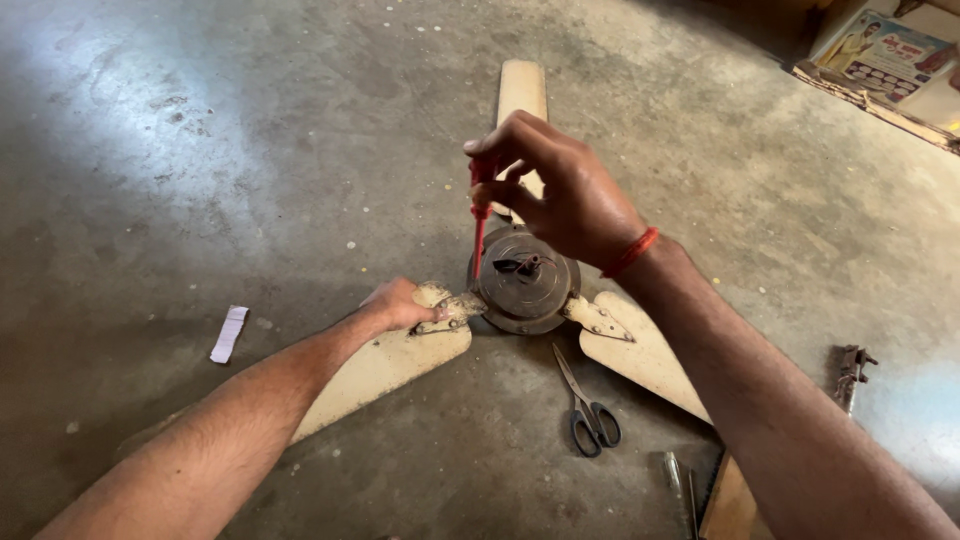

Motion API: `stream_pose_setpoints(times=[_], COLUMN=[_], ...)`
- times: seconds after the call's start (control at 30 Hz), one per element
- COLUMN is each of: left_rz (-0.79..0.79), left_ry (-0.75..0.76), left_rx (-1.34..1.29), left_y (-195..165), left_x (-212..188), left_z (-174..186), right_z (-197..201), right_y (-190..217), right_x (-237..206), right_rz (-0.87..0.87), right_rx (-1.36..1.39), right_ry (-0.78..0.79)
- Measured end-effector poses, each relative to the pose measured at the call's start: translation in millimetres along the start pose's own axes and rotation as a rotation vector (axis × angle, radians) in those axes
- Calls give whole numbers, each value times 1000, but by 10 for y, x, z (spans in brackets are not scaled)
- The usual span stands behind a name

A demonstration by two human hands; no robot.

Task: The person kneels on a concrete floor servicing a disassembled ceiling fan lying flat. They hold a fan blade steady with one hand while using a red screwdriver to unscrew the mounting screws attaching the blades to the central motor hub, working around the hub screw by screw.

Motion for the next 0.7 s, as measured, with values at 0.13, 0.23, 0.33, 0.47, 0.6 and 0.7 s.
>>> stream_pose_setpoints(times=[0.13, 0.23, 0.33, 0.47, 0.6, 0.7], left_rz=[28, 12, 18, 8, 0, 6], left_ry=[33, 27, 30, 9, 21, 31], left_rx=[35, 43, 18, 10, 38, 29], left_y=[9, 0, 23, 25, 29, 39], left_x=[31, 44, 30, 31, 58, 72], left_z=[-34, -32, -41, -44, -81, -79], right_z=[-34, -70, 9, 94, 19, -16], right_y=[3, 79, 103, 93, 33, 20], right_x=[-18, 14, -9, -78, -89, -71], right_rz=[13, 106, 92, 67, 57, 55], right_rx=[-83, -169, -95, -16, 36, -7], right_ry=[10, 65, 51, 46, 37, -8])
Point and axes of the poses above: each hand's wrist, its own x-axis towards the middle knuckle, its own z-axis out of the back of the hand, y = z × x, the point moved 9 cm from there along x, towards the middle knuckle, and after that the axes turned 8 degrees about x, right-handed, at the moved point
